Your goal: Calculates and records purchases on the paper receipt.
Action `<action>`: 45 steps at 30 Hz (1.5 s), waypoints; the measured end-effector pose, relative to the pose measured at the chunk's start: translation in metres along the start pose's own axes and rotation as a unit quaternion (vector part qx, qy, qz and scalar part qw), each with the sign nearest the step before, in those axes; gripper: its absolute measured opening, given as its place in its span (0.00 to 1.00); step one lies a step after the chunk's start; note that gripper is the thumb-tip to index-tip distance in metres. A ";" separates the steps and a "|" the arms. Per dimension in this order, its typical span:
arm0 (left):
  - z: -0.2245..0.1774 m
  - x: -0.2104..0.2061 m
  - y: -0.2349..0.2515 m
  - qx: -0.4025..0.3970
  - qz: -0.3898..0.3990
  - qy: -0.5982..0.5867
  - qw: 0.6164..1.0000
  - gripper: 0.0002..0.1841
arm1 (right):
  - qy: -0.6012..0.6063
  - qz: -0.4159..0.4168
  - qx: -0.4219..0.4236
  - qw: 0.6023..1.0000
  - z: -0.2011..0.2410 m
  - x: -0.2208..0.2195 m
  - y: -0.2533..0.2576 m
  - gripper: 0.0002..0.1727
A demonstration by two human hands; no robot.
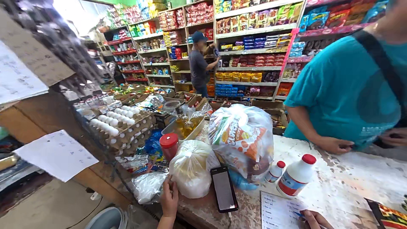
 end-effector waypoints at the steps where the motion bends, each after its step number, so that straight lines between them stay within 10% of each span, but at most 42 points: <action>1: 0.001 0.000 0.000 0.003 0.000 -0.002 1.000 0.24 | -0.002 0.000 -0.002 1.000 0.000 0.000 0.000 0.10; 9: 0.006 0.000 -0.002 0.009 0.003 -0.014 1.000 0.23 | -0.088 0.031 0.012 0.996 0.014 -0.009 0.000 0.11; 14: 0.004 0.000 -0.002 0.010 -0.005 -0.075 0.997 0.22 | -0.091 0.194 0.099 0.972 0.051 -0.056 0.024 0.15; 19: 0.000 0.001 -0.001 0.020 -0.007 -0.064 0.998 0.22 | -0.006 0.393 -0.035 0.919 0.028 -0.097 0.043 0.11; 45: 0.003 0.002 0.000 0.060 -0.015 -0.062 0.996 0.18 | 0.009 0.416 -0.134 0.900 -0.004 -0.114 0.027 0.05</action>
Point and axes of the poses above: each hand's wrist, its own y-axis towards the middle knuckle, its own x-axis out of the back of the hand, z = x × y, the point moved 9 cm from there along y, towards the middle knuckle, and after that the axes turned 4 degrees about x, right-handed, at the moved point
